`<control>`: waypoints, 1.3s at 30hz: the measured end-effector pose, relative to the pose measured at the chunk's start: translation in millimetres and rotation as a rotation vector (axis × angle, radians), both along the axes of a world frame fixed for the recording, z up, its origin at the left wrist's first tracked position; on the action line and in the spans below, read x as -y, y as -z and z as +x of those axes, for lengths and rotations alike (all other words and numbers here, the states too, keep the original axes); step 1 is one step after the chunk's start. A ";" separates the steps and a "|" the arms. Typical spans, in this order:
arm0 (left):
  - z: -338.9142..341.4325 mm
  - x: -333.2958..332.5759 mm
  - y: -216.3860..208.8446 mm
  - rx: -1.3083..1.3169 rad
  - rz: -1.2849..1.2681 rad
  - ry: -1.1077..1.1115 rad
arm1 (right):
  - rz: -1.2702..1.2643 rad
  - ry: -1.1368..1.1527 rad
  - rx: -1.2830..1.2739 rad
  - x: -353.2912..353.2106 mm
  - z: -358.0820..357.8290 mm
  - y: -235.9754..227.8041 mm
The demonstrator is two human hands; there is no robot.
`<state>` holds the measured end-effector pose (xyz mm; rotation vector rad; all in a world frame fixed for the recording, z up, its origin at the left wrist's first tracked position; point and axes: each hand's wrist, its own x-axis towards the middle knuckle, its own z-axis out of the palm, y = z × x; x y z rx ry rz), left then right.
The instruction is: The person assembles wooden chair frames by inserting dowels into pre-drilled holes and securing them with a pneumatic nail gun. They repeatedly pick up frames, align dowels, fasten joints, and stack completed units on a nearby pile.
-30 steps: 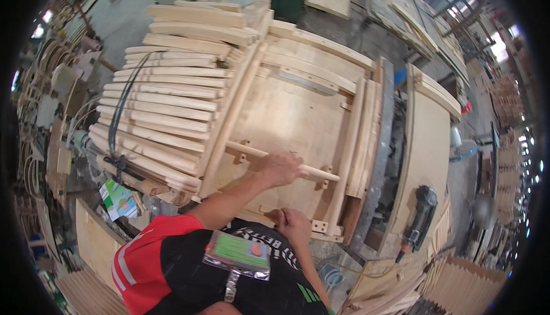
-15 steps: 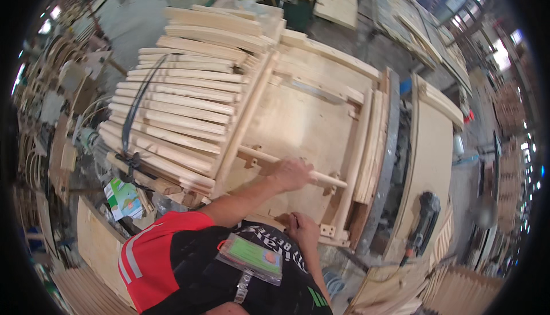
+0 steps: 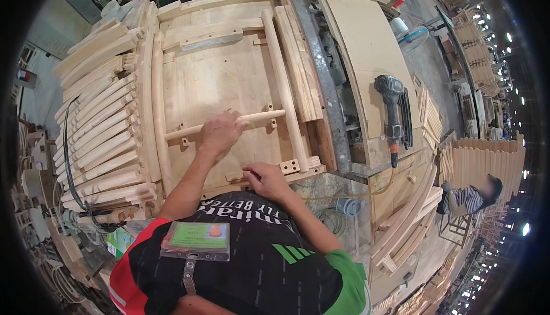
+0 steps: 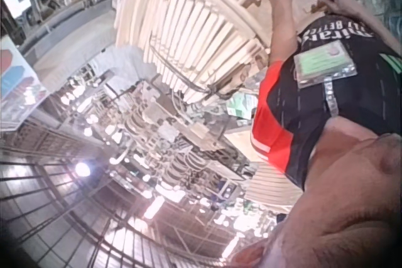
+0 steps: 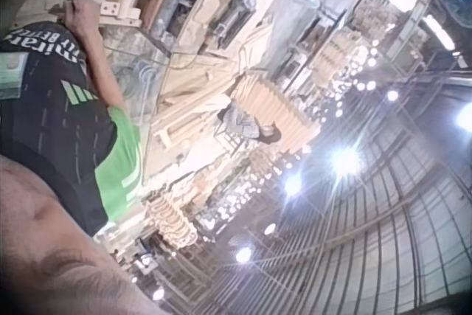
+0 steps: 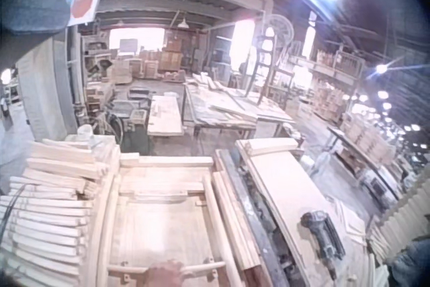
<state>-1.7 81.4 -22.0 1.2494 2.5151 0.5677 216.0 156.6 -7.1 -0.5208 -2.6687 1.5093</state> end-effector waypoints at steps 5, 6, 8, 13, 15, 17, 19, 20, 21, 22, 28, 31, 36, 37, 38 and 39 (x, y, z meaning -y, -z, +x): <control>-0.5 0.5 2.9 -0.022 -0.022 -0.002 | -0.038 0.117 -0.100 -58.1 10.0 -70.7; -0.1 2.1 3.1 -0.022 -0.022 -0.004 | 0.066 0.186 -0.140 -80.2 12.8 -89.1; 0.3 4.2 3.4 -0.024 -0.015 -0.014 | 0.230 0.373 -0.219 -121.5 19.3 -124.4; -0.1 0.0 -3.8 -0.002 0.009 -0.007 | 1.049 0.703 -0.081 -231.1 59.8 -147.6; 1.4 2.3 -7.9 0.022 0.021 -0.012 | 1.182 0.672 0.108 -264.2 72.1 -139.6; 0.9 2.2 -13.1 0.048 0.022 -0.016 | 1.123 0.646 0.242 -284.7 74.6 -124.5; 1.4 2.8 -15.3 0.042 0.012 -0.013 | 1.142 0.622 0.291 -295.1 69.5 -118.0; 0.9 4.3 -16.3 0.035 0.003 -0.017 | 1.146 0.608 0.310 -299.6 63.4 -114.0; -0.5 5.3 -13.4 0.030 0.015 -0.008 | 1.155 0.607 0.264 -305.8 61.7 -112.9; -0.6 6.8 -10.8 0.025 0.026 0.001 | 1.118 0.623 0.277 -311.2 62.2 -113.4; -1.0 13.6 0.1 0.001 0.137 -0.016 | 1.047 0.675 0.283 -327.8 64.9 -101.1; 2.2 13.9 -1.8 0.036 0.252 -0.090 | 0.959 0.641 0.359 -334.6 68.3 -104.2; 23.2 6.6 -4.3 0.191 0.508 -0.199 | 0.874 0.430 0.425 -314.8 69.2 -143.7; 31.3 5.1 -9.7 0.330 0.523 -0.195 | 0.820 0.370 0.419 -296.8 66.6 -152.9; 38.6 6.8 -16.7 0.472 0.543 -0.206 | 0.770 0.294 0.413 -279.7 56.2 -161.4; 45.5 7.6 -27.2 0.740 0.505 -0.158 | 0.768 0.185 0.443 -255.4 40.8 -170.6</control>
